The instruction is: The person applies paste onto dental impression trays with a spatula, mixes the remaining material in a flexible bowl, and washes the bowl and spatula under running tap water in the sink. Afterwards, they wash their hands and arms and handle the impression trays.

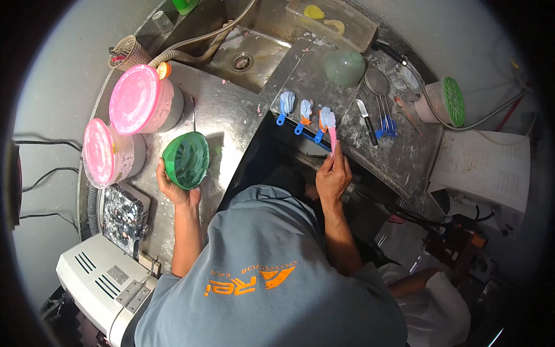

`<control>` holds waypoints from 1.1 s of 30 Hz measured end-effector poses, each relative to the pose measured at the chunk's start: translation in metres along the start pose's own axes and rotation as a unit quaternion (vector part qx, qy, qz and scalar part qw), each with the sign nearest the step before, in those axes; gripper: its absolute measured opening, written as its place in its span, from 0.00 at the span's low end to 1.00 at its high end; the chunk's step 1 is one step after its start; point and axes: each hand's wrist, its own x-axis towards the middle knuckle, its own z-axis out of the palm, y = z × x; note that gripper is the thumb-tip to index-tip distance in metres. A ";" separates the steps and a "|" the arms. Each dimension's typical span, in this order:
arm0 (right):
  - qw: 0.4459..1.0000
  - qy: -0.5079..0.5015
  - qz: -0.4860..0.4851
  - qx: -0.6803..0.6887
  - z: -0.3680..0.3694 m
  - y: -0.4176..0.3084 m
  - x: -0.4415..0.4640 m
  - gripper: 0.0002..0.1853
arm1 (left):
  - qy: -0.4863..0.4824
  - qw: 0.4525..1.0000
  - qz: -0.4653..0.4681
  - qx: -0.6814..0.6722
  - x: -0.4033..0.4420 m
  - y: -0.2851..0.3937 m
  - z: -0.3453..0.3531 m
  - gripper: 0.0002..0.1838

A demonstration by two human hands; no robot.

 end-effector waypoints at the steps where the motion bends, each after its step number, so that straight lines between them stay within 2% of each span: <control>1: 1.000 -0.006 0.005 -0.001 -0.001 0.000 -0.001 0.20 | -0.010 1.000 -0.006 0.010 0.000 0.000 -0.001 0.27; 8: 0.999 0.042 -0.021 0.021 0.003 0.001 -0.003 0.22 | -0.008 1.000 -0.023 -0.011 0.001 0.000 0.004 0.25; 11: 0.997 -0.040 0.060 0.033 0.001 -0.001 0.001 0.21 | -0.001 1.000 -0.020 -0.010 -0.002 0.000 0.007 0.24; 25: 0.998 -0.002 0.040 0.041 0.002 0.004 0.003 0.22 | 0.000 1.000 -0.024 -0.011 -0.001 -0.006 -0.002 0.27; 33: 0.997 0.000 0.058 0.046 0.004 0.007 0.014 0.21 | -0.034 0.993 -0.098 -0.051 -0.002 -0.006 0.008 0.32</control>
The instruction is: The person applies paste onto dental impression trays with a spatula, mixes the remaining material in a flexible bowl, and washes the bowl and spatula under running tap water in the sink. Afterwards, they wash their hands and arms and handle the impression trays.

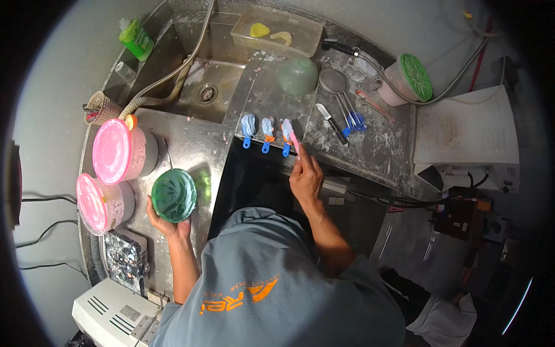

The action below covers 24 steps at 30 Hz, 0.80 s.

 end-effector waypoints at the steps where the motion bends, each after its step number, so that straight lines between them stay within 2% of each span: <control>1: 1.000 -0.006 0.005 0.004 0.000 -0.001 -0.003 0.21 | 0.000 1.000 -0.006 -0.003 -0.001 0.000 -0.001 0.32; 2: 0.999 0.024 -0.023 0.008 0.003 0.002 -0.004 0.21 | -0.001 1.000 -0.008 -0.009 0.000 0.000 0.000 0.32; 6: 1.000 -0.013 -0.005 0.016 -0.001 -0.001 -0.003 0.22 | -0.003 0.999 -0.024 -0.037 -0.001 -0.001 0.006 0.33; 9: 0.999 0.011 0.002 0.030 0.001 0.000 -0.005 0.22 | -0.010 0.999 -0.025 -0.038 -0.002 -0.004 0.007 0.33; 12: 0.999 -0.011 -0.024 0.020 0.003 0.003 0.000 0.22 | -0.027 0.998 -0.037 -0.051 -0.006 -0.003 0.004 0.32; 16: 1.000 -0.013 0.004 0.015 -0.001 0.001 0.004 0.21 | -0.038 0.994 -0.048 -0.095 -0.004 -0.005 -0.014 0.31; 19: 0.999 0.032 -0.005 0.037 -0.002 -0.002 0.006 0.20 | -0.019 0.992 -0.055 -0.109 0.001 -0.005 -0.015 0.32; 20: 0.996 0.058 -0.027 0.068 -0.002 -0.005 0.009 0.21 | -0.025 0.991 -0.071 -0.113 -0.001 -0.006 -0.013 0.32; 21: 0.991 0.036 0.004 0.131 -0.001 -0.005 0.007 0.20 | -0.029 0.989 -0.085 -0.115 -0.005 -0.005 -0.010 0.32; 23: 0.951 0.030 -0.023 0.306 0.011 -0.011 0.008 0.17 | -0.026 0.991 -0.071 -0.108 -0.003 -0.006 -0.004 0.37; 24: 0.935 -0.032 0.023 0.353 0.003 -0.026 0.007 0.16 | -0.032 0.989 -0.079 -0.119 0.000 -0.006 -0.009 0.39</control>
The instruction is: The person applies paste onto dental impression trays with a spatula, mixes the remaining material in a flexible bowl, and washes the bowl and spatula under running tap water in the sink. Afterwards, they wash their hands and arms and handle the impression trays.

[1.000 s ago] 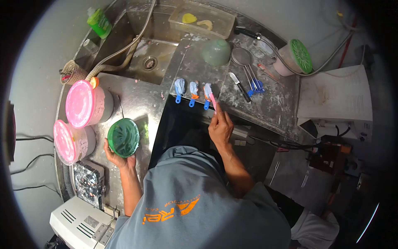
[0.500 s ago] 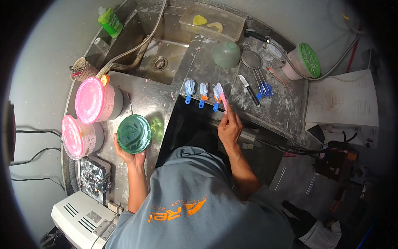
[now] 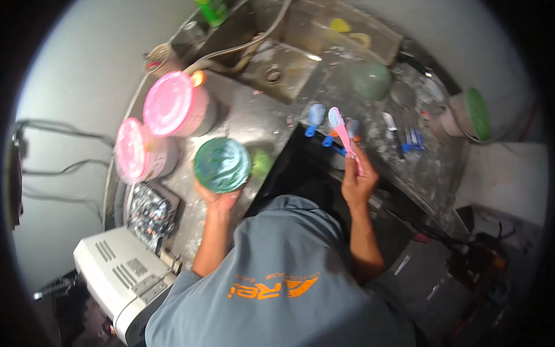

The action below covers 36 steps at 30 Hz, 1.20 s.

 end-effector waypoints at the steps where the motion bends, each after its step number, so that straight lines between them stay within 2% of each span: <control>1: 0.996 -0.045 0.064 0.047 0.002 -0.024 -0.002 0.16 | -0.008 1.000 0.001 0.000 0.003 0.000 -0.004 0.37; 2: 0.990 -0.081 0.062 0.095 0.008 -0.040 -0.004 0.16 | -0.013 1.000 -0.009 -0.017 0.004 -0.001 -0.002 0.36; 5: 0.975 -0.190 0.011 0.113 0.035 -0.087 -0.007 0.15 | -0.028 0.999 0.018 0.016 0.003 0.001 -0.002 0.38; 6: 0.968 -0.239 -0.033 0.067 0.042 -0.103 -0.003 0.14 | -0.069 0.997 0.010 0.020 -0.005 0.002 0.006 0.33; 7: 0.948 -0.310 -0.074 -0.018 0.044 -0.124 0.004 0.16 | -0.083 0.996 0.006 0.020 -0.006 0.003 0.007 0.34; 9: 0.919 -0.356 -0.155 -0.070 0.060 -0.127 0.002 0.19 | -0.110 0.994 -0.005 0.020 -0.008 0.006 0.006 0.35; 12: 0.921 -0.237 -0.244 -0.190 0.083 -0.130 -0.004 0.22 | -0.070 0.997 -0.009 -0.008 -0.008 0.004 0.018 0.37; 15: 0.877 -0.307 -0.228 -0.292 0.098 -0.133 -0.021 0.24 | -0.069 0.997 0.033 0.006 -0.005 -0.002 0.011 0.35; 16: 0.867 -0.336 -0.227 -0.288 0.100 -0.133 -0.030 0.26 | -0.079 0.995 0.062 0.014 -0.004 -0.003 0.011 0.34; 19: 0.885 -0.378 -0.215 -0.165 0.095 -0.136 -0.039 0.28 | -0.170 0.982 0.067 -0.039 -0.003 0.010 0.010 0.34; 20: 0.895 -0.341 -0.227 -0.177 0.098 -0.134 -0.033 0.28 | -0.136 0.986 0.092 -0.002 -0.003 0.011 0.013 0.35; 23: 0.917 -0.225 -0.252 -0.212 0.108 -0.127 -0.013 0.28 | -0.138 0.988 0.070 -0.005 -0.002 0.017 0.011 0.37; 24: 0.899 -0.254 -0.256 -0.247 0.109 -0.125 -0.016 0.29 | -0.143 0.987 0.077 0.002 0.000 0.017 0.013 0.37; 27: 0.879 -0.381 -0.214 -0.192 0.107 -0.130 -0.033 0.28 | -0.151 0.984 0.094 0.026 0.004 0.012 0.018 0.37; 28: 0.885 -0.375 -0.214 -0.176 0.106 -0.131 -0.030 0.28 | -0.138 0.987 0.085 0.013 0.005 0.013 0.018 0.36; 31: 0.903 -0.241 -0.268 -0.232 0.111 -0.131 -0.007 0.30 | -0.099 0.991 0.086 0.030 0.003 0.011 0.019 0.37; 32: 0.902 -0.238 -0.270 -0.237 0.116 -0.120 -0.006 0.30 | -0.094 0.991 0.091 0.041 0.004 0.009 0.018 0.37; 35: 0.862 -0.370 -0.258 -0.230 0.113 -0.117 -0.022 0.30 | -0.104 0.988 0.097 0.053 0.010 0.010 0.018 0.38; 36: 0.869 -0.388 -0.239 -0.194 0.112 -0.119 -0.020 0.30 | -0.118 0.988 0.089 0.042 0.008 0.012 0.019 0.39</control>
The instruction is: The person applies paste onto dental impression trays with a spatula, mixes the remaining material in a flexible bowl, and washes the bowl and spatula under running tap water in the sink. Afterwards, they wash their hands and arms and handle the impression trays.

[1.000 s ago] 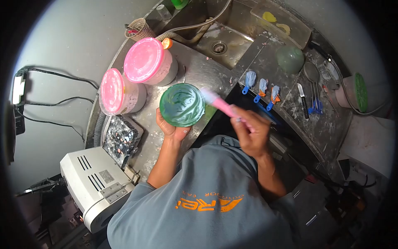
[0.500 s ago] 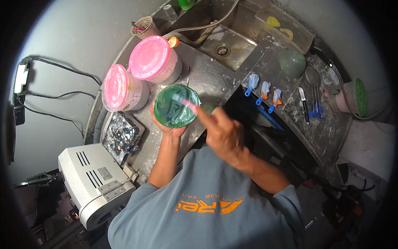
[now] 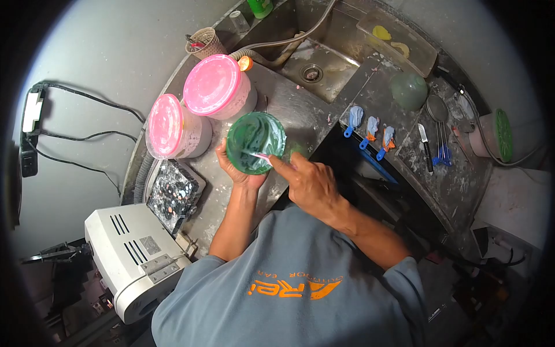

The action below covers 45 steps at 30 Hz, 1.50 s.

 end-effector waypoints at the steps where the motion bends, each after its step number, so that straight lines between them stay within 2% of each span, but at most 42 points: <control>1: 0.999 0.039 0.009 -0.018 -0.004 0.001 0.003 0.30 | -0.012 1.000 -0.007 -0.014 -0.002 0.002 -0.001 0.39; 2: 0.996 0.077 0.019 -0.036 -0.010 0.003 0.008 0.29 | -0.038 0.996 -0.030 -0.075 -0.001 0.002 -0.017 0.41; 3: 0.992 0.113 0.029 -0.052 -0.014 0.003 0.012 0.29 | -0.034 0.998 -0.031 -0.052 -0.003 0.001 -0.014 0.42; 5: 0.998 0.058 0.018 -0.026 -0.012 0.000 0.009 0.29 | -0.032 0.999 -0.028 -0.005 -0.001 0.001 -0.003 0.42; 8: 1.000 -0.017 -0.016 0.009 -0.010 -0.004 0.001 0.30 | -0.038 0.997 -0.022 -0.066 0.006 0.000 -0.014 0.39; 9: 1.000 0.014 -0.009 -0.008 -0.014 -0.003 0.002 0.29 | -0.028 0.996 -0.030 -0.082 0.006 0.000 -0.019 0.38; 10: 0.999 0.043 -0.002 -0.023 -0.020 -0.004 0.006 0.29 | -0.068 0.987 -0.065 -0.130 0.004 0.001 -0.023 0.39; 13: 0.994 0.096 0.000 -0.049 -0.035 -0.005 0.013 0.28 | 0.021 0.981 -0.075 -0.176 0.008 -0.004 -0.040 0.38; 14: 0.993 0.099 -0.006 -0.057 -0.038 -0.004 0.013 0.28 | 0.013 0.986 -0.068 -0.150 0.011 -0.007 -0.044 0.39; 17: 0.994 0.071 -0.005 -0.080 -0.034 0.003 0.012 0.28 | -0.018 0.992 -0.085 -0.087 -0.004 -0.005 0.019 0.41; 18: 0.995 0.049 -0.001 -0.088 -0.030 0.005 0.010 0.29 | -0.083 0.984 -0.098 -0.124 -0.003 -0.007 0.011 0.43; 20: 0.995 -0.006 0.003 -0.101 -0.023 0.009 0.005 0.31 | -0.079 0.987 -0.097 -0.101 -0.002 -0.012 0.000 0.43; 23: 0.996 0.002 0.018 -0.091 -0.021 0.006 0.001 0.32 | -0.057 0.991 -0.086 -0.088 0.001 -0.014 -0.014 0.42; 26: 0.992 0.069 0.047 -0.097 -0.019 0.013 0.000 0.32 | -0.062 0.996 -0.048 -0.045 -0.001 -0.012 -0.009 0.42; 29: 0.994 0.039 0.066 -0.083 0.001 0.019 -0.011 0.33 | -0.067 0.998 -0.004 -0.015 -0.003 -0.015 0.005 0.42; 32: 0.995 0.045 0.083 0.027 0.021 0.015 -0.022 0.30 | -0.057 0.998 0.035 -0.010 -0.004 -0.018 0.021 0.43; 36: 0.969 0.114 0.070 0.208 0.032 0.007 -0.023 0.22 | -0.041 0.997 0.069 0.006 -0.003 -0.019 0.035 0.44; 38: 0.948 0.119 0.091 0.281 0.031 0.000 -0.023 0.18 | -0.044 0.995 0.082 0.028 0.000 -0.020 0.037 0.43; 41: 0.883 0.052 0.176 0.432 0.026 -0.008 -0.024 0.18 | -0.056 0.991 0.111 0.058 0.006 -0.021 0.042 0.43; 43: 0.762 -0.002 0.244 0.600 0.019 -0.011 -0.022 0.19 | -0.078 0.986 0.128 0.074 0.009 -0.023 0.041 0.44; 45: 0.610 -0.059 0.285 0.737 0.006 -0.012 -0.018 0.20 | -0.116 0.979 0.142 0.088 0.014 -0.022 0.036 0.44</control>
